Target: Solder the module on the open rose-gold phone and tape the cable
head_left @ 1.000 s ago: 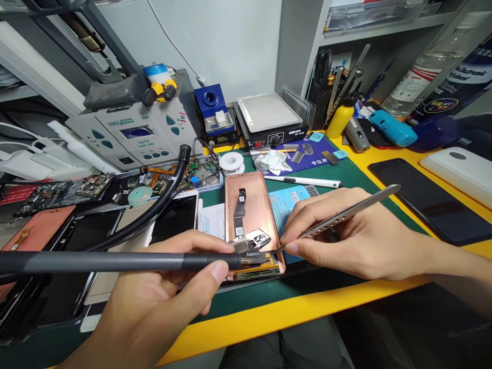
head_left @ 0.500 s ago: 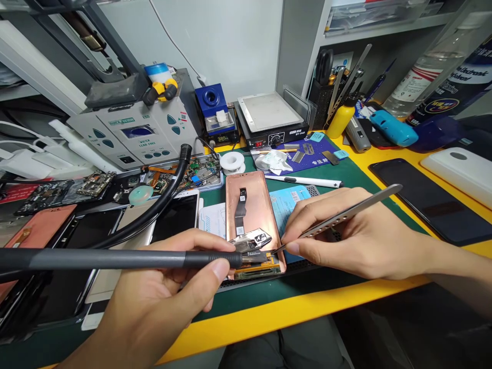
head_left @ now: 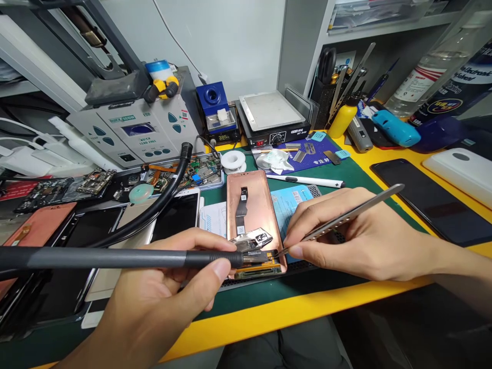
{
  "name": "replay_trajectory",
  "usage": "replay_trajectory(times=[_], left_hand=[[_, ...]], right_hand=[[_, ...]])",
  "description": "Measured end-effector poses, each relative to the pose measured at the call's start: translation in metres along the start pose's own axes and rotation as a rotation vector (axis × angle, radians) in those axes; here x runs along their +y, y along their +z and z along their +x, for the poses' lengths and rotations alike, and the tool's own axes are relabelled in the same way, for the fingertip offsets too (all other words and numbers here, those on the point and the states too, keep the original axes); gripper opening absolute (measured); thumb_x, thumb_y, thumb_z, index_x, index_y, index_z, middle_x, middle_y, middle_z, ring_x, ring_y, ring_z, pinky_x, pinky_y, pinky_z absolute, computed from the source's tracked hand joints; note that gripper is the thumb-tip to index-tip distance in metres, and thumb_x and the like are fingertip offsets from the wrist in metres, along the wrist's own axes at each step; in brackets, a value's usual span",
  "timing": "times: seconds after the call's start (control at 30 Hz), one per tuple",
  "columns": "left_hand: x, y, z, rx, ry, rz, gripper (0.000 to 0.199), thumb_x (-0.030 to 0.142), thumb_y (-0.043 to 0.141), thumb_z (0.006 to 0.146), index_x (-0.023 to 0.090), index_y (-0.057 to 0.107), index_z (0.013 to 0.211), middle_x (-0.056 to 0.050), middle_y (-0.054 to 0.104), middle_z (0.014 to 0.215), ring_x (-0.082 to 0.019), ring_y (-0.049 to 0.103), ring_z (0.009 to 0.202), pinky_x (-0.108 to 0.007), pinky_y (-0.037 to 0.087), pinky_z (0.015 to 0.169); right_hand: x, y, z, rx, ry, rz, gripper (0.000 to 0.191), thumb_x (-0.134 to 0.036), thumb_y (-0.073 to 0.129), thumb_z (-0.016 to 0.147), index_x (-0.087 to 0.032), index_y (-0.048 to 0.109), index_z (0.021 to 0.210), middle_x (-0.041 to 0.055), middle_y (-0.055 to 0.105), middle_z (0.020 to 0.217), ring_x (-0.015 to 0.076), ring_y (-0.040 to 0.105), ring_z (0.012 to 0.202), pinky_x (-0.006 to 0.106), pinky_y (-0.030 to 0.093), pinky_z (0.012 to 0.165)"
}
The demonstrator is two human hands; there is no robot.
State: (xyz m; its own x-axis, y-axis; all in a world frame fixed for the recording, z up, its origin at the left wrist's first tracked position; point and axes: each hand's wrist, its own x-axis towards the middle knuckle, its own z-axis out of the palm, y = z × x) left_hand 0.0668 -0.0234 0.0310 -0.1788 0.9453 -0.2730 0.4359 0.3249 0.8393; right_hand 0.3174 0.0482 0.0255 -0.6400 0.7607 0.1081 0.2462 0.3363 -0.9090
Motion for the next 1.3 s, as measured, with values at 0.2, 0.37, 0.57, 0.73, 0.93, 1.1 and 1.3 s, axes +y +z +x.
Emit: replay_trajectory(times=[0.2, 0.37, 0.57, 0.73, 0.93, 1.1, 1.3], left_hand=[[-0.0027, 0.0016, -0.002, 0.012, 0.028, 0.001, 0.025, 0.048, 0.067, 0.082, 0.026, 0.08, 0.087, 0.006, 0.058, 0.049, -0.01, 0.045, 0.043, -0.021, 0.036, 0.043], [-0.0051, 0.0, -0.0016, -0.02, 0.011, -0.014, 0.026, 0.048, 0.068, 0.083, 0.026, 0.081, 0.091, 0.006, 0.059, 0.051, -0.01, 0.045, 0.044, -0.02, 0.036, 0.042], [-0.0059, -0.0011, -0.0009, -0.021, 0.002, -0.029, 0.025, 0.047, 0.07, 0.083, 0.026, 0.08, 0.091, 0.006, 0.058, 0.05, -0.009, 0.043, 0.041, -0.02, 0.036, 0.042], [-0.0046, -0.0003, -0.0012, -0.02, 0.003, -0.042, 0.026, 0.046, 0.069, 0.083, 0.024, 0.079, 0.091, 0.005, 0.058, 0.051, -0.009, 0.044, 0.041, -0.021, 0.037, 0.042], [-0.0035, 0.0005, -0.0011, -0.001, -0.039, -0.011, 0.03, 0.053, 0.07, 0.079, 0.025, 0.077, 0.09, 0.005, 0.06, 0.051, -0.009, 0.044, 0.042, -0.017, 0.038, 0.043], [-0.004, 0.001, -0.0013, -0.018, -0.04, -0.034, 0.031, 0.052, 0.068, 0.081, 0.024, 0.077, 0.091, 0.005, 0.059, 0.051, -0.009, 0.045, 0.043, -0.017, 0.038, 0.043], [-0.0037, 0.0011, -0.0016, -0.011, -0.038, -0.023, 0.031, 0.053, 0.067, 0.081, 0.025, 0.077, 0.09, 0.007, 0.058, 0.051, -0.008, 0.043, 0.042, -0.016, 0.037, 0.043]], right_hand=[[-0.0016, 0.001, -0.0008, -0.013, 0.008, 0.014, 0.011, -0.015, 0.078, 0.091, -0.014, 0.088, 0.087, 0.0074, 0.088, 0.084, 0.0189, 0.082, 0.07, 0.023, 0.066, 0.061], [-0.0011, 0.0009, -0.0019, -0.011, -0.004, 0.013, 0.01, -0.016, 0.079, 0.091, -0.013, 0.088, 0.087, 0.0067, 0.087, 0.083, 0.0168, 0.081, 0.068, 0.021, 0.064, 0.06], [-0.0004, 0.0008, -0.0013, -0.008, -0.015, -0.013, 0.011, -0.016, 0.079, 0.091, -0.013, 0.089, 0.088, 0.007, 0.087, 0.084, 0.017, 0.08, 0.069, 0.022, 0.064, 0.061], [0.0002, 0.0013, -0.0005, 0.004, -0.011, 0.0, 0.009, -0.014, 0.08, 0.089, -0.016, 0.088, 0.086, 0.0057, 0.087, 0.083, 0.0168, 0.08, 0.068, 0.022, 0.064, 0.059], [0.0004, 0.002, -0.0011, 0.007, -0.008, -0.008, 0.009, -0.016, 0.08, 0.09, -0.016, 0.089, 0.086, 0.0057, 0.087, 0.083, 0.0167, 0.079, 0.068, 0.022, 0.065, 0.061], [-0.0004, 0.0022, -0.0008, -0.001, -0.008, -0.008, 0.011, -0.015, 0.079, 0.091, -0.013, 0.089, 0.089, 0.0063, 0.087, 0.085, 0.0162, 0.081, 0.07, 0.02, 0.064, 0.062], [-0.0004, 0.001, -0.0005, -0.007, -0.017, -0.03, 0.012, -0.018, 0.079, 0.093, -0.012, 0.09, 0.09, 0.0073, 0.088, 0.086, 0.0167, 0.081, 0.072, 0.021, 0.066, 0.065]])
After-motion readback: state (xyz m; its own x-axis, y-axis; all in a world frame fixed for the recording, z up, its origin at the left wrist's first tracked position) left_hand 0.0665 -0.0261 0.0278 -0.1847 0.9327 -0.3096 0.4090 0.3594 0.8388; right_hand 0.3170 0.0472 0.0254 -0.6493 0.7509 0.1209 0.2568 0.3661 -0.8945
